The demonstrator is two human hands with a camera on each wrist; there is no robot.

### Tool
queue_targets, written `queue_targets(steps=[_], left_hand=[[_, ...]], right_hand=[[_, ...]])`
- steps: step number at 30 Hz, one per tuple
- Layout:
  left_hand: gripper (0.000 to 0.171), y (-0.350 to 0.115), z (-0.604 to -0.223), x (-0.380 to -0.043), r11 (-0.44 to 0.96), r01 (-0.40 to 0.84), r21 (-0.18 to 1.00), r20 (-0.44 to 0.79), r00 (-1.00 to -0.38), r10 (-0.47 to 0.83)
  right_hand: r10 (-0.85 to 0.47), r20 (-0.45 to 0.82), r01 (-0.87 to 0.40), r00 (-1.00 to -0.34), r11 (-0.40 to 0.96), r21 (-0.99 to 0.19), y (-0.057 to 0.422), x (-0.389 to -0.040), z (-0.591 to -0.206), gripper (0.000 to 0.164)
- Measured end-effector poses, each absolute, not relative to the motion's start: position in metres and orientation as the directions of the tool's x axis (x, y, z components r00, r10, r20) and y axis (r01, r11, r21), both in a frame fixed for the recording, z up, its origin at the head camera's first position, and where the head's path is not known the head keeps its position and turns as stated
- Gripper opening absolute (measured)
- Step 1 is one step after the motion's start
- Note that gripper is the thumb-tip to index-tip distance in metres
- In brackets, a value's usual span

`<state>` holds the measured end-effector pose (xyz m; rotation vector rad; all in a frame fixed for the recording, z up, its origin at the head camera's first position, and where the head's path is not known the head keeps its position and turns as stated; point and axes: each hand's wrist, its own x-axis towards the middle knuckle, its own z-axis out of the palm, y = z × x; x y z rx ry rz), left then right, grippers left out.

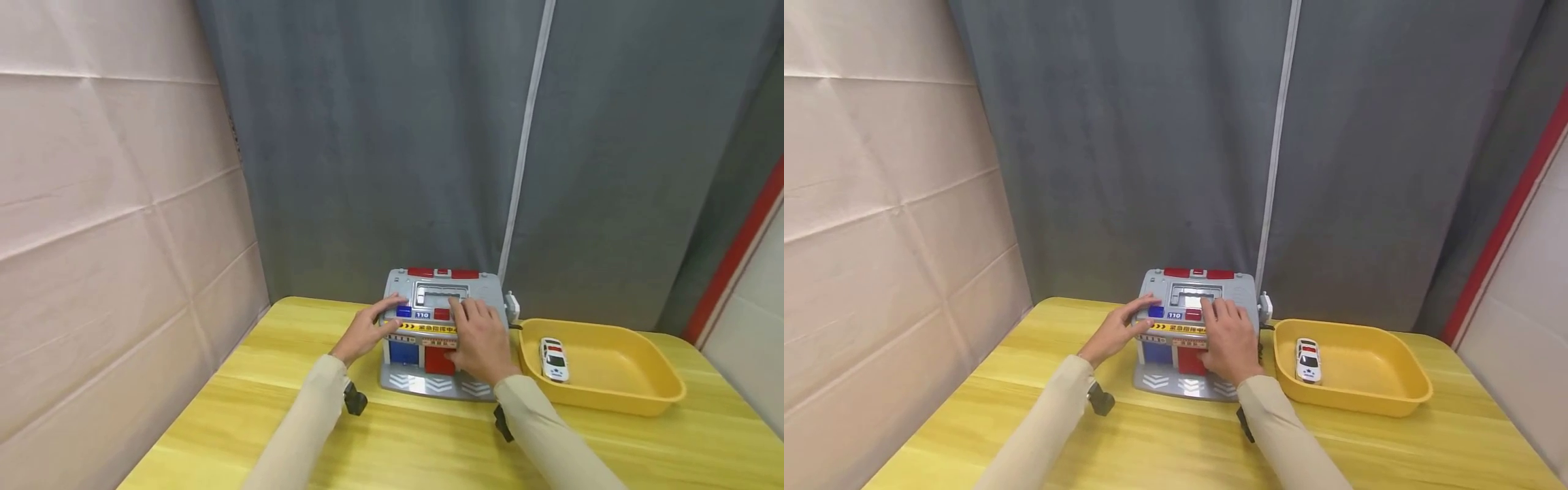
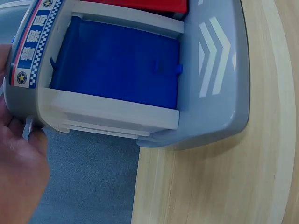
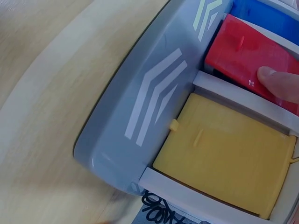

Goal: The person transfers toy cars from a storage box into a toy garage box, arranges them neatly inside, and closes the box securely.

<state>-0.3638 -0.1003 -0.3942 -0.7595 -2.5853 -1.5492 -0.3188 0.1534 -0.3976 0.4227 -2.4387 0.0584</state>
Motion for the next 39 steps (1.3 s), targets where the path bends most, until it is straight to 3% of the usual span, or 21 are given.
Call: queue_targets(steps=[21, 39], left_hand=[[0.041, -0.1014, -0.3968, -0.3668, 0.363, 0.396, 0.843, 0.244, -0.885, 0.397], [0.035, -0.1016, -0.3947, -0.3638, 0.412, 0.445, 0.795, 0.283, -0.873, 0.397]], right_hand=[[-0.314, 0.666, -0.317, -0.676, 0.941, 0.122, 0.1501, -0.3264, -0.4011, 0.097], [-0.258, 0.634, -0.301, -0.729, 0.953, 0.041, 0.1516, -0.3245, -0.3971, 0.103]])
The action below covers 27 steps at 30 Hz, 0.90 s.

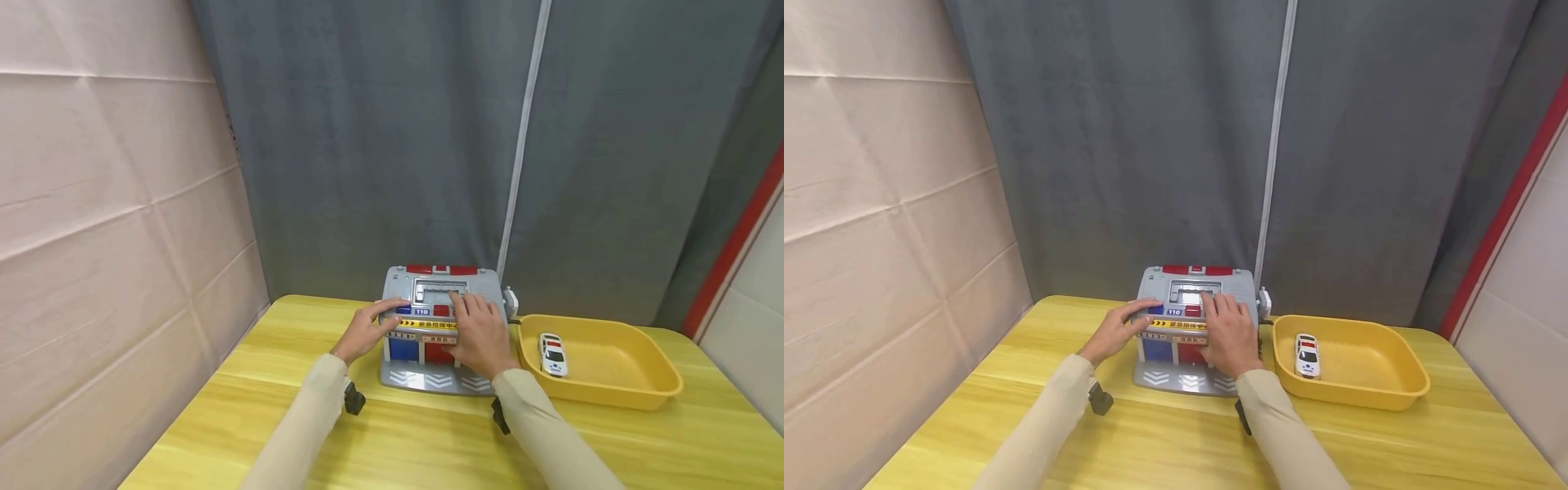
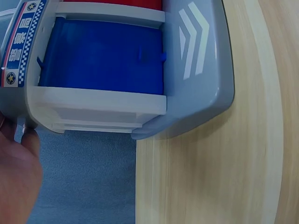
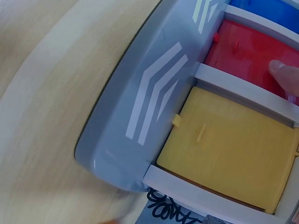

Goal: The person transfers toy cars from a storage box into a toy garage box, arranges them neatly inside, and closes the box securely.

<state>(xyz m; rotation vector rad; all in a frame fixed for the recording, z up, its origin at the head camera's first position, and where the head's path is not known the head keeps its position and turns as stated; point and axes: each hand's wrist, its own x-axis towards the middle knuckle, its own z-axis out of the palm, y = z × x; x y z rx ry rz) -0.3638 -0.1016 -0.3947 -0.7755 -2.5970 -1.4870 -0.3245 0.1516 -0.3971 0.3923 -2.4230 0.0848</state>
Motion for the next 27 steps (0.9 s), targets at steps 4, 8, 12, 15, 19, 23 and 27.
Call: queue_targets(steps=[4, 8, 12, 15, 19, 23, 27], left_hand=[[0.035, -0.102, -0.395, -0.363, 0.409, 0.435, 0.802, 0.275, -0.877, 0.394], [0.034, -0.099, -0.395, -0.360, 0.439, 0.456, 0.774, 0.299, -0.874, 0.382], [0.033, -0.097, -0.395, -0.356, 0.468, 0.482, 0.741, 0.336, -0.869, 0.363], [0.033, -0.097, -0.396, -0.354, 0.471, 0.483, 0.738, 0.345, -0.870, 0.353], [0.034, -0.097, -0.397, -0.353, 0.470, 0.484, 0.738, 0.348, -0.870, 0.350], [0.035, -0.096, -0.398, -0.353, 0.477, 0.474, 0.740, 0.336, -0.875, 0.348], [0.036, -0.095, -0.398, -0.353, 0.484, 0.464, 0.742, 0.318, -0.879, 0.354]], right_hand=[[-0.250, 0.631, -0.304, -0.734, 0.953, 0.025, 0.152, -0.325, -0.399, 0.104], [-0.262, 0.631, -0.317, -0.731, 0.948, 0.027, 0.153, -0.323, -0.398, 0.104], [-0.284, 0.621, -0.330, -0.731, 0.943, 0.044, 0.154, -0.319, -0.396, 0.104], [-0.297, 0.614, -0.342, -0.731, 0.939, 0.047, 0.154, -0.317, -0.396, 0.103], [-0.308, 0.607, -0.356, -0.732, 0.934, 0.045, 0.155, -0.316, -0.395, 0.103], [-0.320, 0.586, -0.372, -0.745, 0.927, 0.033, 0.157, -0.313, -0.394, 0.103], [-0.319, 0.568, -0.376, -0.759, 0.926, 0.019, 0.159, -0.311, -0.393, 0.103]])
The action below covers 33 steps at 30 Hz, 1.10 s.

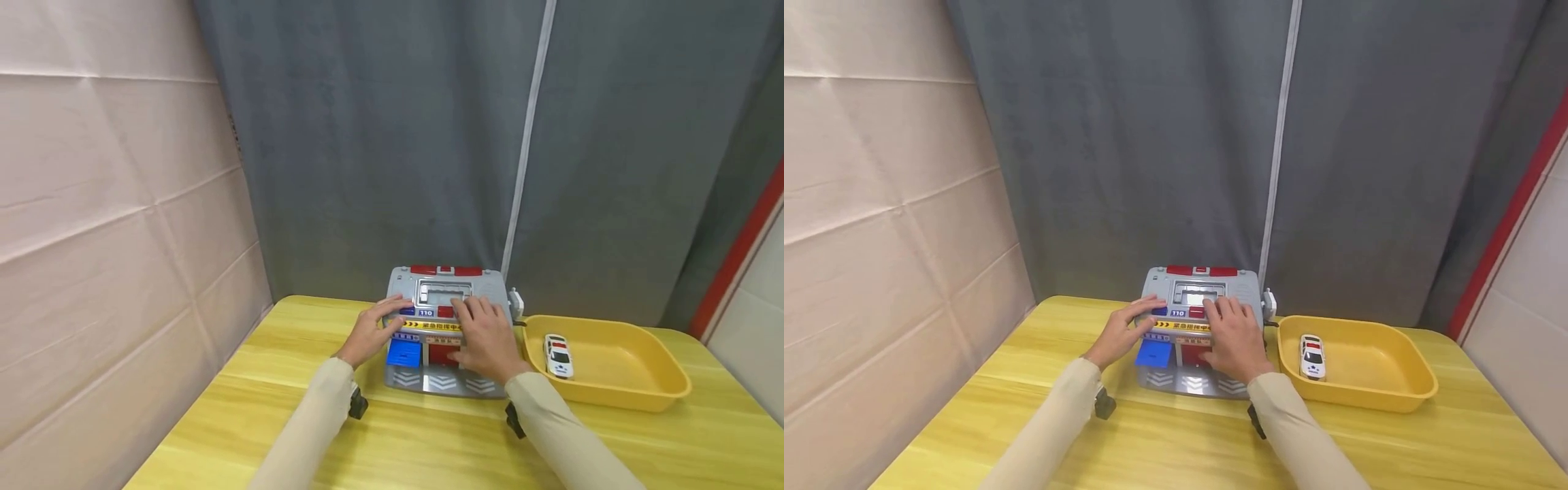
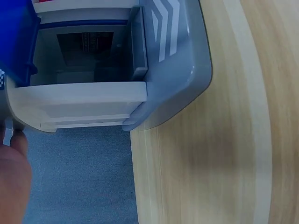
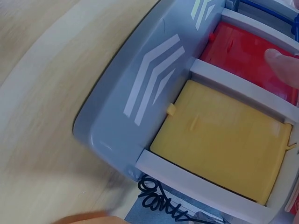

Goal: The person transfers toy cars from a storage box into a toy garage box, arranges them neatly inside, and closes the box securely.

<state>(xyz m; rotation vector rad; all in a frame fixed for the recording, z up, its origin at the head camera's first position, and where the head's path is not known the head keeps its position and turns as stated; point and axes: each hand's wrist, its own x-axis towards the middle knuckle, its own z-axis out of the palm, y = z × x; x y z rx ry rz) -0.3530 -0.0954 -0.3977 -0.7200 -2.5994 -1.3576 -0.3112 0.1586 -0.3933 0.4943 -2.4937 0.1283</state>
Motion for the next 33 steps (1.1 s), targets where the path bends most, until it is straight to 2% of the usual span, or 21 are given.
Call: queue_targets(steps=[6, 11, 15, 21, 25, 30, 33], left_hand=[[0.036, -0.095, -0.398, -0.356, 0.474, 0.466, 0.747, 0.322, -0.878, 0.355], [0.036, -0.094, -0.400, -0.359, 0.475, 0.464, 0.748, 0.303, -0.875, 0.378], [0.035, -0.093, -0.398, -0.360, 0.467, 0.474, 0.747, 0.304, -0.868, 0.394], [0.035, -0.094, -0.394, -0.360, 0.477, 0.462, 0.748, 0.284, -0.872, 0.398], [0.036, -0.095, -0.392, -0.362, 0.491, 0.453, 0.744, 0.276, -0.878, 0.391], [0.038, -0.095, -0.391, -0.364, 0.512, 0.427, 0.746, 0.256, -0.893, 0.371], [0.038, -0.095, -0.390, -0.364, 0.518, 0.413, 0.749, 0.241, -0.898, 0.367]], right_hand=[[-0.335, 0.551, -0.401, -0.764, 0.916, 0.001, 0.163, -0.309, -0.392, 0.102], [-0.312, 0.559, -0.438, -0.768, 0.893, -0.104, 0.170, -0.301, -0.394, 0.092], [-0.288, 0.616, -0.496, -0.733, 0.846, -0.195, 0.181, -0.292, -0.394, 0.090], [-0.251, 0.679, -0.544, -0.690, 0.798, -0.258, 0.206, -0.282, -0.393, 0.092], [-0.195, 0.648, -0.501, -0.737, 0.800, -0.330, 0.226, -0.275, -0.390, 0.088], [-0.103, 0.561, -0.393, -0.822, 0.814, -0.427, 0.247, -0.266, -0.388, 0.068], [-0.055, 0.544, -0.354, -0.837, 0.813, -0.463, 0.259, -0.264, -0.390, 0.061]])
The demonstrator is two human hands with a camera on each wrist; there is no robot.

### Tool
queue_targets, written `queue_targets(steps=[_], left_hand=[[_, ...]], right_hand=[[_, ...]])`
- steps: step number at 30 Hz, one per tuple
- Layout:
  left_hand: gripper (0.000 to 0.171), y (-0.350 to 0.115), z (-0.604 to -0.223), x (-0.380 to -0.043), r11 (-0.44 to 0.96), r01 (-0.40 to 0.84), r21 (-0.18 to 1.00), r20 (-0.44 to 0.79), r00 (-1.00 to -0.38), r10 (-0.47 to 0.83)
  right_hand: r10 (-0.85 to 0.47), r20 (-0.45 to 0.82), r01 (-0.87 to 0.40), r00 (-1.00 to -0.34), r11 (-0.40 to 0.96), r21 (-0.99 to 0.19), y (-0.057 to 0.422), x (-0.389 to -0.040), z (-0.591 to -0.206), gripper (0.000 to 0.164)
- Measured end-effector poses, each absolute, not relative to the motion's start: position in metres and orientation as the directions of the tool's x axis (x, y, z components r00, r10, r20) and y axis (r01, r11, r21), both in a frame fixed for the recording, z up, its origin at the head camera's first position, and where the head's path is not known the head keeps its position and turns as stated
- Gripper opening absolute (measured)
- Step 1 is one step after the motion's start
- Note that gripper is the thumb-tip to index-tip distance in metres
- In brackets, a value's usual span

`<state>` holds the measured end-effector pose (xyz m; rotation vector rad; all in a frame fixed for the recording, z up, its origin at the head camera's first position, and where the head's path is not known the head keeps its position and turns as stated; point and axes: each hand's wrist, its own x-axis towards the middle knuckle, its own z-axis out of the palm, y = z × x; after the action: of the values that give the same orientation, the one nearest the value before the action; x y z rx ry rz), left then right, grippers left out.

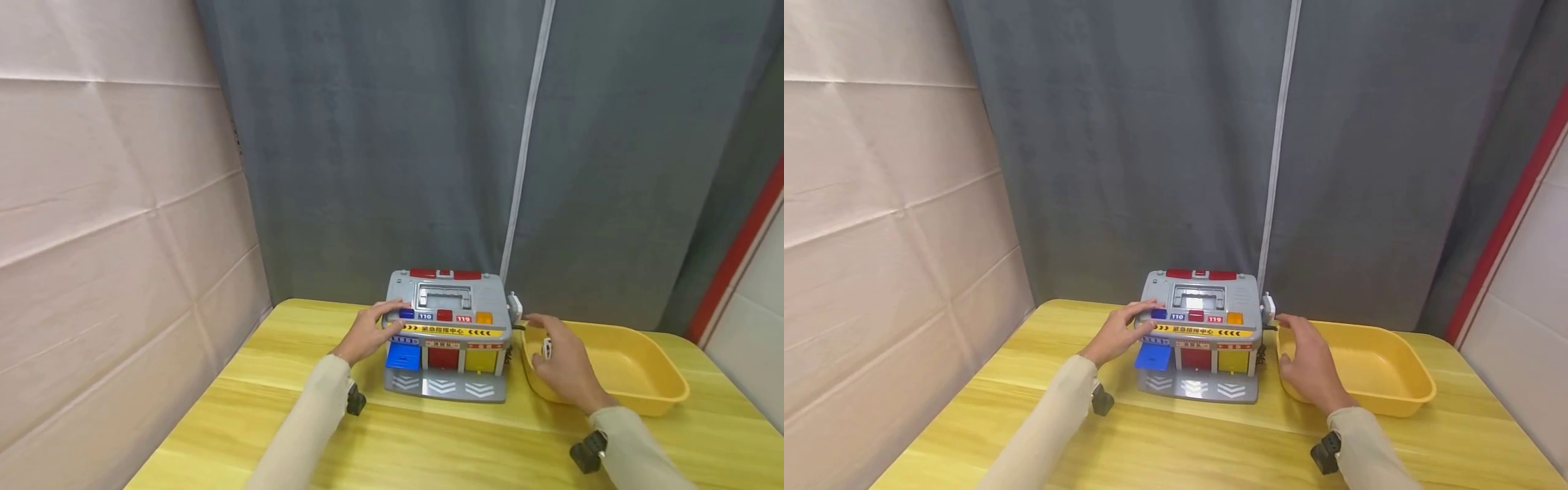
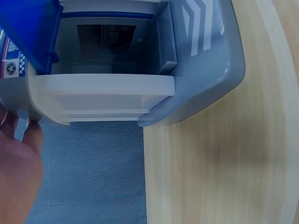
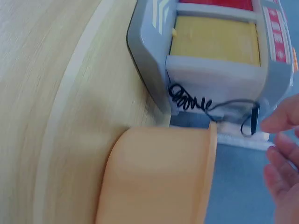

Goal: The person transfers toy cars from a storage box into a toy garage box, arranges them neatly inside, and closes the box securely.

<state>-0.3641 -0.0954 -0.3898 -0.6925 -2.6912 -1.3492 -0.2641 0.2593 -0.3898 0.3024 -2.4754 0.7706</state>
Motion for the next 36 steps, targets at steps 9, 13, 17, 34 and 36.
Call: queue_targets(steps=[9, 13, 17, 34, 36], left_hand=[[0.040, -0.097, -0.386, -0.365, 0.517, 0.409, 0.752, 0.230, -0.898, 0.376], [0.039, -0.098, -0.386, -0.366, 0.519, 0.386, 0.763, 0.207, -0.906, 0.370], [0.036, -0.098, -0.385, -0.368, 0.519, 0.390, 0.761, 0.204, -0.903, 0.379], [0.035, -0.097, -0.385, -0.366, 0.510, 0.390, 0.767, 0.204, -0.901, 0.382], [0.035, -0.097, -0.386, -0.367, 0.508, 0.394, 0.766, 0.207, -0.899, 0.386]], right_hand=[[0.047, 0.433, -0.211, -0.900, 0.824, -0.526, 0.289, -0.266, -0.398, 0.060], [0.062, 0.352, -0.142, -0.934, 0.840, -0.524, 0.303, -0.273, -0.402, 0.065], [0.091, 0.253, -0.062, -0.963, 0.841, -0.538, 0.312, -0.279, -0.406, 0.072], [0.165, -0.002, 0.144, -0.986, 0.853, -0.503, 0.310, -0.299, -0.406, 0.080], [0.166, -0.019, 0.153, -0.986, 0.853, -0.499, 0.311, -0.301, -0.408, 0.079]])
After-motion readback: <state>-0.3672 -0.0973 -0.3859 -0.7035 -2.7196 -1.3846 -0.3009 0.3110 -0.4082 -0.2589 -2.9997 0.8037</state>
